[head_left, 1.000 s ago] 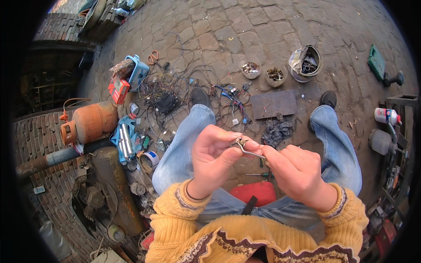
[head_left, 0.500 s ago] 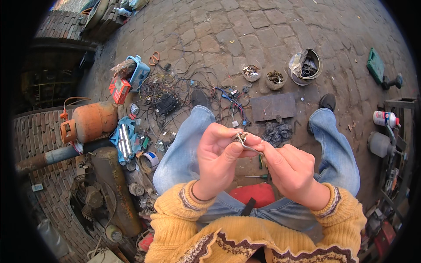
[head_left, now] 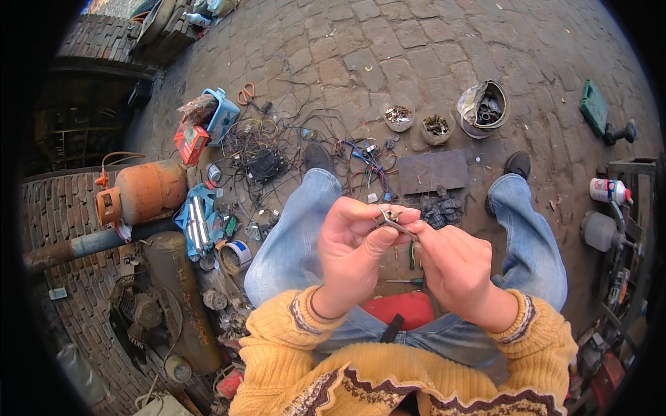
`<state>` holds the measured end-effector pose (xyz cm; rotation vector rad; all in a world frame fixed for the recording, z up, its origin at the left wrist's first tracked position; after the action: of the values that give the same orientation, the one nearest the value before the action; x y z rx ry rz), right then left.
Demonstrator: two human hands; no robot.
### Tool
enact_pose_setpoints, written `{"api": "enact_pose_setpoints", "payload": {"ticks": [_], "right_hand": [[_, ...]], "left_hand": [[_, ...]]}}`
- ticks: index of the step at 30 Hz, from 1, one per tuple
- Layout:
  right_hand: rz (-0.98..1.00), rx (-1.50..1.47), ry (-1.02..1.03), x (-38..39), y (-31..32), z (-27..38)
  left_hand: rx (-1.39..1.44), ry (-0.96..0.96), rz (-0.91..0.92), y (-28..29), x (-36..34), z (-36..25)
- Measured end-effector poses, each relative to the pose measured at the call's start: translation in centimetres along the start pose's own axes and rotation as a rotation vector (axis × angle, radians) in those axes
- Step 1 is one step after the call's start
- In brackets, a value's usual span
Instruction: The person sits on a low stool and uses a small metal tool to manipulate a cylindrical electronic component. They repeatedly probe and adjust the interior of the component with the tool, occasionally rotating it in their hands. The task continues throughout the clip without a visible final assembly or placement.
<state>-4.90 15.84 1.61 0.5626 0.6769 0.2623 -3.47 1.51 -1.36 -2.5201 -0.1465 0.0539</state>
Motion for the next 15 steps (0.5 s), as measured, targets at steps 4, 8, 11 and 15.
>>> {"api": "enact_pose_setpoints", "payload": {"ticks": [4,8,11,15], "right_hand": [[0.048,-0.2,-0.129,0.0,-0.2,-0.7],[0.064,-0.389,-0.193,0.0,0.1,-0.6],[0.116,-0.439,-0.197,-0.1,0.2,-0.4],[0.128,-0.47,-0.273,-0.2,0.6,-0.7]], "left_hand": [[0.024,0.017,-0.002,-0.1,-0.1,0.1],[0.112,0.062,0.038,0.0,-0.2,-0.2],[0.121,0.068,0.056,0.1,-0.1,-0.5],[0.071,0.025,0.06,0.3,-0.3,-1.0]]}}
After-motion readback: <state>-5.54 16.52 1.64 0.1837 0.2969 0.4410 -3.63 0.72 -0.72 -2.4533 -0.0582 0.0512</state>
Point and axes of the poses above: each hand's wrist, its own x-axis away from the middle knuckle, its own y-axis out of the back of the hand, z = x × y, the point moved 7 cm from there along -x, towards the middle knuckle, and after that the axes turned 3 degrees about x, right-handed, at the moved point
